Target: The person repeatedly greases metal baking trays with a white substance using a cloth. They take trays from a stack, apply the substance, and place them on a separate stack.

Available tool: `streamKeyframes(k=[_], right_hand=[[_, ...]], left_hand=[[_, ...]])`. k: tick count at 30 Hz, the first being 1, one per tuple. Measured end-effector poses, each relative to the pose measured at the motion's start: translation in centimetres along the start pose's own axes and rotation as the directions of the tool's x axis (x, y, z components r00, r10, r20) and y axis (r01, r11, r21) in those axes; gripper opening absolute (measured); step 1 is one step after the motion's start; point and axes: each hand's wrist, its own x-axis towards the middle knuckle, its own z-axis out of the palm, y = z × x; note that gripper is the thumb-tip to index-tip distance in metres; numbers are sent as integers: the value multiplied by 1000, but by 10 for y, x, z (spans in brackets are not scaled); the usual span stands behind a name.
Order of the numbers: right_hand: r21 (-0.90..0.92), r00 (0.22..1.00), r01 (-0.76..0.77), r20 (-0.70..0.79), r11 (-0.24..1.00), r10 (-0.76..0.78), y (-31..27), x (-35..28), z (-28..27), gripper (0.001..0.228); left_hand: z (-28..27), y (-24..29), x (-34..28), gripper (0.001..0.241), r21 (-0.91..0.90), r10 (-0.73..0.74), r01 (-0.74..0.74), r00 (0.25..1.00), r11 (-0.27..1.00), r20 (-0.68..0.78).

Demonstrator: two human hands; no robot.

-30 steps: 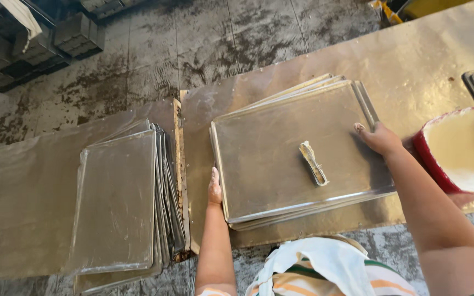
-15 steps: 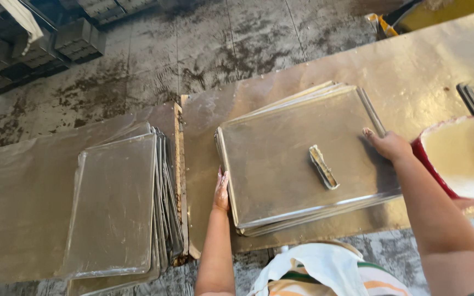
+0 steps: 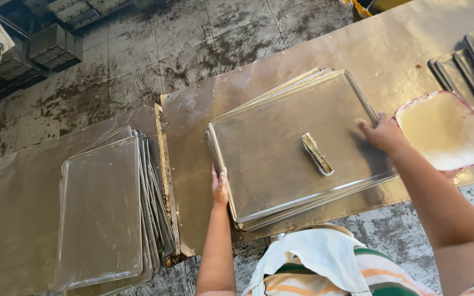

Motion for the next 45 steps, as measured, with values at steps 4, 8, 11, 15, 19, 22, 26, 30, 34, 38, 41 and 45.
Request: streamKeyframes(k=[4,8,11,15,19,22,26,30,34,38,41,45], right_hand=[[-358,912,314,-144,879,-384,-66,-69,10,93],[-243,931,364,81,899,-355,-135,-120,19,91],[-295,945,327,105,898,-309,-162,-130,39,76],[-638,843,458,91,619,-530,-186,-150,98,38],[-621,641,666,192,414,-743,-213,-203,155,34],[-346,401,891,290,296,-869,-222,-223,180,38],[-111,726,556,548,824,-416,-213,-148,175,39],[-292,953,280,202,914,-228,-171,-4,83,38],[-388,968,247,53,888,-246,-171,8,55,25],[-223,740,619,488,753,-464,-212,-137,123,18],[24,555,652,666,758,-498,-248,-208,140,27],[-134,323,939,656,316,-682,-300,-179,163,38]], left_hand=[[19,29,-19,58,598,216,-65,959,799,-183],[56,86,-64,33,898,225,154,938,411,-264],[75,114,-101,33,923,128,217,955,317,-269],[79,110,-129,33,929,127,162,968,332,-214],[75,94,-132,33,918,99,242,953,314,-285],[72,89,-131,32,901,120,219,952,376,-282],[67,83,-132,36,891,95,241,950,386,-298],[64,79,-127,38,889,48,266,951,372,-304],[59,79,-123,42,828,30,298,935,474,-353],[47,51,-114,51,572,-26,366,857,734,-514],[32,15,-112,58,390,13,243,835,888,-551],[24,13,-118,53,518,5,299,862,802,-506]])
